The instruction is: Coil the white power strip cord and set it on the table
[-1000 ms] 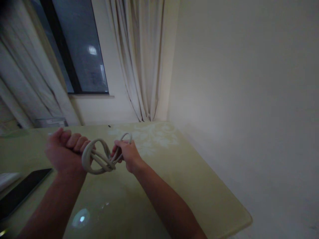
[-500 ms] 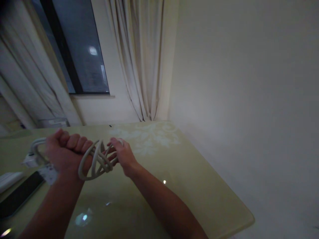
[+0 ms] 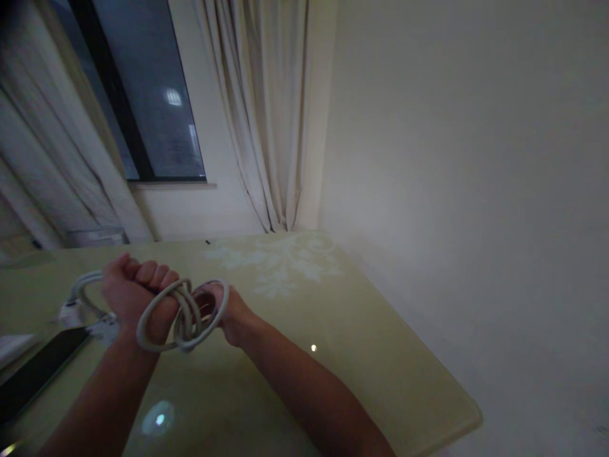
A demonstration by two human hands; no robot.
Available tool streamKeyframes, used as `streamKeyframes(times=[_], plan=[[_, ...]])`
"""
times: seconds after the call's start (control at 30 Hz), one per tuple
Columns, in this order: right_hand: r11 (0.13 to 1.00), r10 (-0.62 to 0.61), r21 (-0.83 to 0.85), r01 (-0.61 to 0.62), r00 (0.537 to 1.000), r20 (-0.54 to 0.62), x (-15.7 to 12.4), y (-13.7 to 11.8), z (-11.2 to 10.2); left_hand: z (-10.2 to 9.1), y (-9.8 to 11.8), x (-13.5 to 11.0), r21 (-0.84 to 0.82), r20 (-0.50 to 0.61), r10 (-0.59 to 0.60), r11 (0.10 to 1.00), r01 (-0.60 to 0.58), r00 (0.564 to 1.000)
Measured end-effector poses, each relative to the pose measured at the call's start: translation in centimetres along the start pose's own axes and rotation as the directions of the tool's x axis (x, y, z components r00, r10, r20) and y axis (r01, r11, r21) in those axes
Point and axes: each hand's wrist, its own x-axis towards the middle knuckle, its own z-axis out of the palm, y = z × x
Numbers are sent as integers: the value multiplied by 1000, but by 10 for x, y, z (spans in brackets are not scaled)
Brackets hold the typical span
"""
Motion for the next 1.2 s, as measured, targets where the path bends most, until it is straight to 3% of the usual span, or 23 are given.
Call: streamKeyframes(times=[0.17, 0.27, 0.33, 0.4, 0.47, 0.6, 0.8, 0.93, 1.0, 1.1, 1.2], plan=[[986, -141, -93, 141, 990, 6, 0, -2, -9, 0, 3, 2, -7, -12, -21, 1000, 21, 1000], [974, -216, -85, 208, 971, -98, 1, -14, -16, 1, 0, 6, 26, 39, -94, 995, 93, 995], [931, -360, -147, 334, 907, -220, 1, -27, -21, 1, -3, 9, 84, 81, -132, 989, 125, 988], [867, -498, -209, 453, 811, -307, -1, -42, -28, 0, -6, 11, 131, 100, -124, 985, 110, 987], [829, -556, -190, 526, 744, -370, -4, -57, -36, 0, -8, 11, 151, 109, -95, 985, 77, 990], [799, -545, -42, 600, 693, -471, -14, -79, -49, 1, -9, 9, 179, 126, -117, 979, 93, 985], [692, -706, -192, 696, 597, -381, -34, -93, -40, -2, -14, 3, 384, 229, -249, 911, 148, 941], [668, -742, -250, 701, 600, -298, -46, -96, -30, -4, -18, -4, 610, 320, -361, 786, 101, 876], [669, -743, -283, 687, 612, -270, -52, -99, -28, -4, -19, -7, 644, 321, -376, 759, 90, 869], [660, -748, -319, 680, 631, -204, -62, -106, -31, -2, -19, -7, 581, 303, -344, 806, 114, 889], [678, -709, -328, 658, 702, -58, -72, -116, -40, 1, -19, -7, 453, 285, -286, 881, 135, 915]])
